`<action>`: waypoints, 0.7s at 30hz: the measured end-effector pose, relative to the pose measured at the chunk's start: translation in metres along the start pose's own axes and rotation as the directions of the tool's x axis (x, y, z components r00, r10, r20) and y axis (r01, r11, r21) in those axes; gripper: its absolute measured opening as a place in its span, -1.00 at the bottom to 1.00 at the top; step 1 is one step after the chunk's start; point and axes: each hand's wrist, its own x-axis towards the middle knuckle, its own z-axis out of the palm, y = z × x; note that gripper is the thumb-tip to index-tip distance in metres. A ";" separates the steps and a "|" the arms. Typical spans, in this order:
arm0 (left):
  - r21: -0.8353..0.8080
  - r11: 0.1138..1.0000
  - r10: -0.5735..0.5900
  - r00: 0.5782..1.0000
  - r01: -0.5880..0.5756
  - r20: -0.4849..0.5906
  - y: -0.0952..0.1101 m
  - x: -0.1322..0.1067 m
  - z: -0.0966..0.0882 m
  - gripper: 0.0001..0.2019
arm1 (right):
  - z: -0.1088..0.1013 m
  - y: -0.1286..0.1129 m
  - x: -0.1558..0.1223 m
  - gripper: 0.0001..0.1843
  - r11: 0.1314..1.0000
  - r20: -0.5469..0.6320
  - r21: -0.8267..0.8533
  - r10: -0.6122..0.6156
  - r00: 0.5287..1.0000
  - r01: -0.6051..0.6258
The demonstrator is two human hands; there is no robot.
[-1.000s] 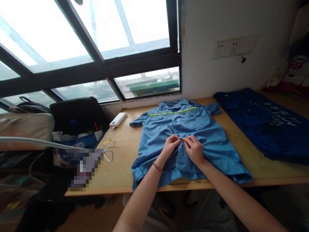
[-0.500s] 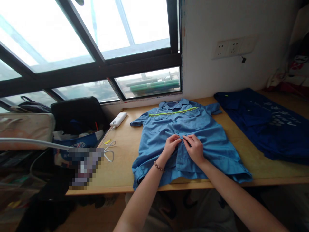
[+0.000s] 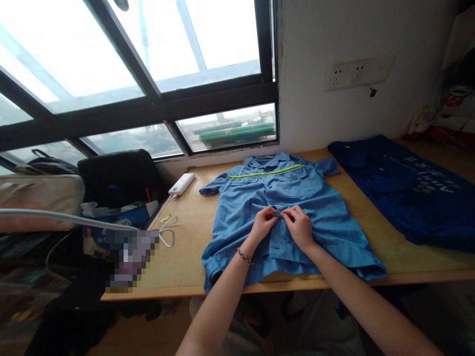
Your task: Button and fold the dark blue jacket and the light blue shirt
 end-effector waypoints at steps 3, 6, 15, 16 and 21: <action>0.275 0.956 0.118 0.993 -0.107 -0.024 -0.001 0.000 -0.003 -0.75 | 0.002 0.003 -0.001 -0.80 1.000 0.037 -0.017 0.007 0.999 -0.006; 0.434 0.887 0.175 0.985 -0.157 -0.001 -0.001 0.001 -0.011 -0.62 | 0.006 0.010 -0.003 -0.79 0.989 0.089 -0.148 -0.003 0.996 0.016; 0.814 0.555 0.152 0.983 -0.171 0.102 -0.012 0.005 -0.040 -0.58 | 0.013 0.047 0.007 -0.60 0.903 0.257 -0.393 -0.071 0.964 0.171; 0.830 0.527 0.153 0.981 -0.183 0.120 -0.013 0.008 -0.043 -0.58 | 0.014 0.050 0.010 -0.59 0.900 0.272 -0.395 -0.078 0.959 0.185; 0.826 0.508 0.157 0.969 -0.245 0.191 -0.018 0.032 -0.058 -0.58 | 0.020 0.060 0.033 -0.58 0.897 0.322 -0.372 -0.118 0.939 0.240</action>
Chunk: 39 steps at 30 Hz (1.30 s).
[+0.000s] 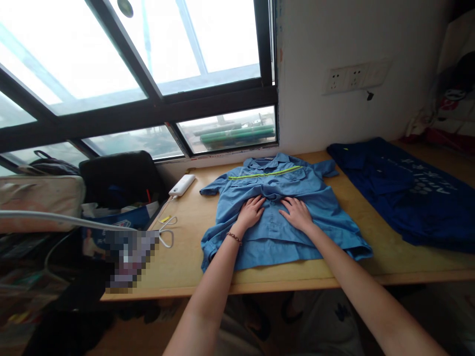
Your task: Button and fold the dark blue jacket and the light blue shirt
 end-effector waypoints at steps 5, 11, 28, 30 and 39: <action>-0.049 0.999 0.004 0.995 -0.009 -0.104 -0.004 0.009 -0.002 -0.60 | -0.003 0.002 0.017 -0.63 1.000 -0.012 0.029 0.005 1.000 -0.005; 0.016 1.000 0.027 0.983 -0.025 -0.182 0.001 -0.001 -0.004 -0.76 | -0.033 -0.032 -0.006 -0.78 0.980 -0.087 0.126 -0.143 0.986 0.154; -0.489 0.866 -0.262 0.929 0.107 -0.261 0.032 -0.015 -0.018 -0.82 | -0.030 -0.057 -0.036 -0.86 0.902 0.034 0.428 0.044 0.998 -0.054; -0.602 0.773 -0.275 0.961 0.198 -0.037 0.035 -0.014 -0.014 -0.77 | -0.024 -0.048 -0.032 -0.84 0.701 0.089 0.667 0.261 0.961 -0.252; -0.532 0.840 0.008 0.978 0.107 0.209 0.058 -0.020 -0.007 -0.76 | -0.022 -0.015 -0.018 -0.77 -0.343 0.500 0.864 0.515 0.696 -0.367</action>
